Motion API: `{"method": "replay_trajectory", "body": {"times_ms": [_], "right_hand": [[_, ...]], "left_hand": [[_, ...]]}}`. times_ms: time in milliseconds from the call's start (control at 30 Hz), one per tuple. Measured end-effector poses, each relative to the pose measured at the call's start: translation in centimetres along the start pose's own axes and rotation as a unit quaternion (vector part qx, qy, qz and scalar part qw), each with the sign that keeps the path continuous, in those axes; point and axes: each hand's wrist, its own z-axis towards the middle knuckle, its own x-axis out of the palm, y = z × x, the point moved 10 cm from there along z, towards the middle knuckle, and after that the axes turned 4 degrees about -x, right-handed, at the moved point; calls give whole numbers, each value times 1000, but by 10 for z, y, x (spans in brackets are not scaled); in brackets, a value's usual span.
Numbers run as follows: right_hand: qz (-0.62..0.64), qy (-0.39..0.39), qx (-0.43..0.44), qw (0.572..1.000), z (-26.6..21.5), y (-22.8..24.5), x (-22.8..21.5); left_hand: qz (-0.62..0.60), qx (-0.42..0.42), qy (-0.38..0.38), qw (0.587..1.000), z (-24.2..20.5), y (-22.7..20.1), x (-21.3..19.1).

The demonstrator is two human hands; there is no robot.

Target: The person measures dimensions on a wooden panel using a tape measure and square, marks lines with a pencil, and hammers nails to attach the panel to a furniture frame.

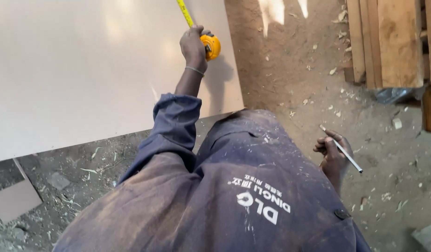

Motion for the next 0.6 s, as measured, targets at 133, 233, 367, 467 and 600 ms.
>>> {"method": "replay_trajectory", "body": {"times_ms": [133, 233, 367, 467, 600], "right_hand": [[17, 50, 36, 998, 61, 17, -1], [-26, 134, 6, 991, 132, 22, -4], [-33, 190, -73, 978, 223, 63, -12], [-62, 231, -129, 962, 280, 84, -12], [14, 211, -132, 968, 348, 108, -4]], "left_hand": [[23, 47, -32, 998, 8, 32, 6], [-34, 52, -81, 995, 5, 52, 1], [81, 100, -126, 984, -12, 88, -9], [46, 55, -124, 990, -29, 113, -1], [59, 29, -115, 991, -35, 113, 38]]}}
